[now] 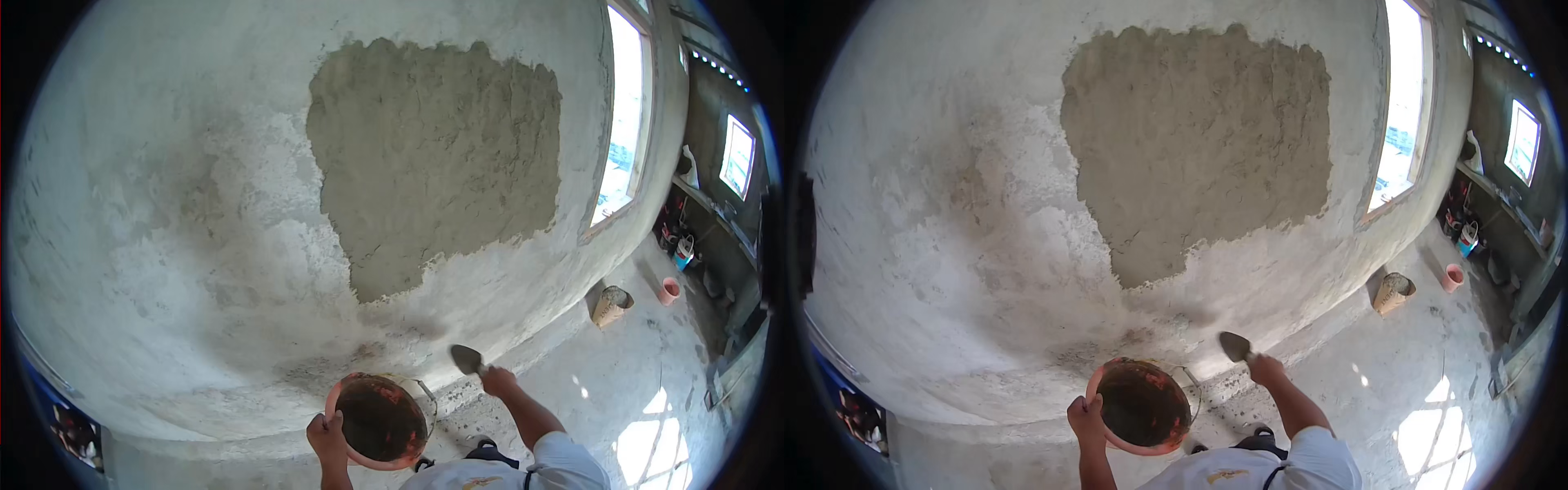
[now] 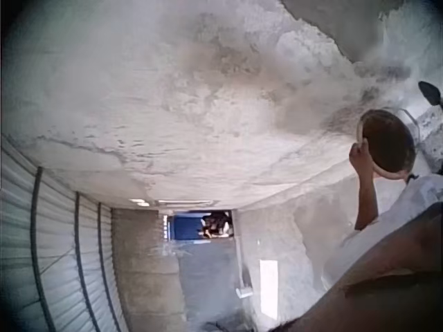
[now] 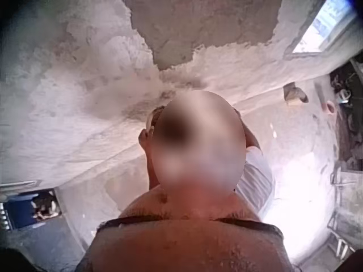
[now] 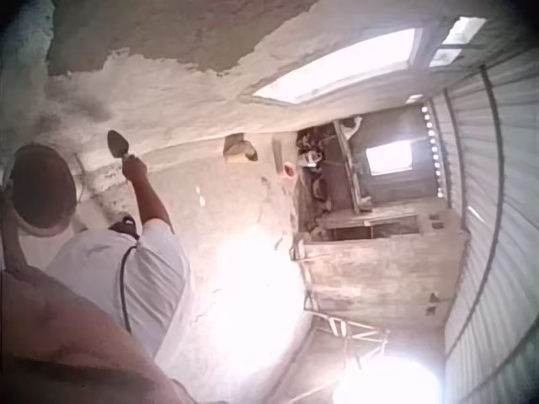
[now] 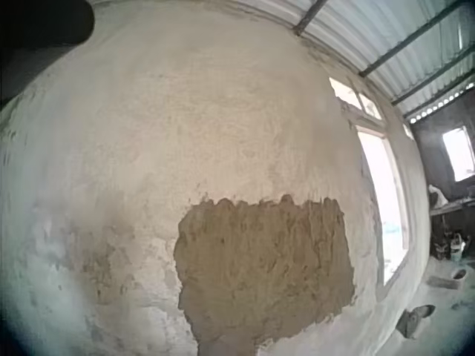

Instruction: The person scoops mortar from a bucket with a trowel and applies and smooths it onto the wall.

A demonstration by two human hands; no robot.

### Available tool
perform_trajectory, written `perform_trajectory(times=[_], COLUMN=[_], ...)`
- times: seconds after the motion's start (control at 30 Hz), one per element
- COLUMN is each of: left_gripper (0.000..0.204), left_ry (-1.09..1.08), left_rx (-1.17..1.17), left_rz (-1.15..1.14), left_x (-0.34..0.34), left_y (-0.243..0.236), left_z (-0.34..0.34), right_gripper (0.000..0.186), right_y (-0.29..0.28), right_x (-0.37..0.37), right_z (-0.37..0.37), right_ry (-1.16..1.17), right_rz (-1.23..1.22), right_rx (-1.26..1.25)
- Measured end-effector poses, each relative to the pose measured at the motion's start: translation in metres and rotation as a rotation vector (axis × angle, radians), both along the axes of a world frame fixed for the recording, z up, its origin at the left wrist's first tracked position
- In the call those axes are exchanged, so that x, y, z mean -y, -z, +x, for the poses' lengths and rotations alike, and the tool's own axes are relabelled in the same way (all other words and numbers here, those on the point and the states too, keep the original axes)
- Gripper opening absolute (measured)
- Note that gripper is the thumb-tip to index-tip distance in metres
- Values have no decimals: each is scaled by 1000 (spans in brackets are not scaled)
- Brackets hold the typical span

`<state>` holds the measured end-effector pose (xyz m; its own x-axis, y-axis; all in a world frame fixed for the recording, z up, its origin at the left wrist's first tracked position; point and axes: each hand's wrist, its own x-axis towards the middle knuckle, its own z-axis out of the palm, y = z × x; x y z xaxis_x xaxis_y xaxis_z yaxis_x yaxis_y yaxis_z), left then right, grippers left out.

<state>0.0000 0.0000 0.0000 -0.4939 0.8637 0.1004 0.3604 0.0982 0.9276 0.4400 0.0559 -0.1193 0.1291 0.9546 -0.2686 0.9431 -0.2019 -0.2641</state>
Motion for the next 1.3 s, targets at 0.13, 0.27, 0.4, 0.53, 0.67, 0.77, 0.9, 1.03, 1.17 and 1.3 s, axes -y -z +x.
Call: perform_trajectory(times=[0.13,0.27,0.4,0.53,0.67,0.77,0.9,1.03,1.17,1.3], left_gripper=[46,46,46,46,47,47,46,43,38,43], left_ry=[56,107,127,167,225,220,219,177,180,254], left_rx=[-7,-86,-62,-86,-62,-142,-144,-76,36,302], left_rz=[-40,-44,-66,-66,-71,-60,-60,-53,-112,-42], left_x=[11,-15,-22,-24,-28,-20,-36,-22,-24,-34], left_y=[-3,-9,-6,-7,-13,-28,-3,-9,-42,-46], left_z=[3,31,50,79,120,149,192,238,299,336], right_gripper=[37,24,22,24,33,37,45,29,29,40], right_y=[111,145,195,210,207,151,173,93,60,49], right_x=[187,292,339,310,269,224,196,171,147,133], right_z=[45,70,94,102,131,134,173,173,190,199], right_ry=[413,830,1016,1203,745,635,403,627,584,668], right_rz=[-104,-310,-379,-150,-229,-255,-361,-307,-337,-387], right_rx=[-71,-247,-343,-432,-251,-332,-477,-1231,-1515,-1858])
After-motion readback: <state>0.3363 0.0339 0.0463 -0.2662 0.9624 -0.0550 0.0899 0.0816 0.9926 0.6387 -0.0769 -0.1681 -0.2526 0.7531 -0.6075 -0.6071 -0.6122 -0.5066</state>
